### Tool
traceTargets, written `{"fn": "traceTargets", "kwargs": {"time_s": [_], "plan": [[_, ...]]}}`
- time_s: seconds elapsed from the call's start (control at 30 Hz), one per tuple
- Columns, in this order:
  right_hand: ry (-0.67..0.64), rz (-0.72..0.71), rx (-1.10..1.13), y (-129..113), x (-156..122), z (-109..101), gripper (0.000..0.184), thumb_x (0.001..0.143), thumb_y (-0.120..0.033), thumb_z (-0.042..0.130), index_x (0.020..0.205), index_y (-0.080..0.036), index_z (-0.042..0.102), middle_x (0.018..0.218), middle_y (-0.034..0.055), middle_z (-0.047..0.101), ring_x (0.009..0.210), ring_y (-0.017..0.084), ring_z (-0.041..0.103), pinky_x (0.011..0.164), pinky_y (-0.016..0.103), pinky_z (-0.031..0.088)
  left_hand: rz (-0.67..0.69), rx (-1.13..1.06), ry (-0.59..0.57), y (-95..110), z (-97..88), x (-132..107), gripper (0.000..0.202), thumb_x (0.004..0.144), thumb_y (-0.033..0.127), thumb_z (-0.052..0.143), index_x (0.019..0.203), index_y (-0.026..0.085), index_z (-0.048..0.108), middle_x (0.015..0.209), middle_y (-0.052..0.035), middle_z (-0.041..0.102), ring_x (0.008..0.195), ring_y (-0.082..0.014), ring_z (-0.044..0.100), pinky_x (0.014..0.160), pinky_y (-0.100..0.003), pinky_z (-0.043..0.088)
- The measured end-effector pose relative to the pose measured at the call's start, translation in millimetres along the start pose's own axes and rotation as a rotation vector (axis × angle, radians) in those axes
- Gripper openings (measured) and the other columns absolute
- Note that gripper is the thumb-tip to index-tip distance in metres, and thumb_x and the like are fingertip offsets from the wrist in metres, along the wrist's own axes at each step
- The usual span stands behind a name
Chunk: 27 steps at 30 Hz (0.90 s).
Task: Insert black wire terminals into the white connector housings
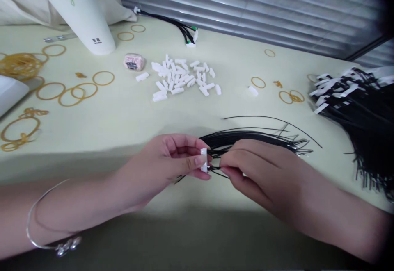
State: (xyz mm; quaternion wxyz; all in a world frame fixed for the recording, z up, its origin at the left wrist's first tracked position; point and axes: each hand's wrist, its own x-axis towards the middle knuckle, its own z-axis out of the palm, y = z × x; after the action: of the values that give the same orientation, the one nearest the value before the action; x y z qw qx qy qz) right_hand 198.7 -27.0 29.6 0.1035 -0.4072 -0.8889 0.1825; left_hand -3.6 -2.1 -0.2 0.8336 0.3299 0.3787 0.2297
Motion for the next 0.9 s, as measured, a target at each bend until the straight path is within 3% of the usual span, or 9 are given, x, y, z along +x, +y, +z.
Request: {"fn": "traceTargets", "kwargs": {"time_s": [0.43, 0.9], "plan": [[0.08, -0.017, 0.006, -0.4, -3.1, -2.1, 0.019, 0.089, -0.017, 0.041, 0.084, -0.014, 0.059, 0.077, 0.002, 0.056, 0.069, 0.009, 0.05, 0.059, 0.024, 0.037, -0.044, 0.053, 0.008, 3.0, -0.4, -1.7, 0.024, 0.075, 0.027, 0.069, 0.092, 0.014, 0.057, 0.08, -0.0005, 0.06, 0.074, -0.0115, 0.062, 0.074, -0.026, 0.041], [0.054, 0.036, 0.01, -3.8, 0.2, -0.4, 0.021, 0.09, -0.018, 0.04, 0.08, -0.014, 0.059, 0.074, 0.0022, 0.055, 0.066, 0.009, 0.05, 0.058, 0.024, 0.036, -0.03, 0.037, -0.001, 3.1, -0.9, 0.1, 0.022, 0.076, 0.024, 0.068, 0.092, 0.014, 0.058, 0.079, 0.0003, 0.061, 0.072, -0.0107, 0.063, 0.072, -0.024, 0.04]]}}
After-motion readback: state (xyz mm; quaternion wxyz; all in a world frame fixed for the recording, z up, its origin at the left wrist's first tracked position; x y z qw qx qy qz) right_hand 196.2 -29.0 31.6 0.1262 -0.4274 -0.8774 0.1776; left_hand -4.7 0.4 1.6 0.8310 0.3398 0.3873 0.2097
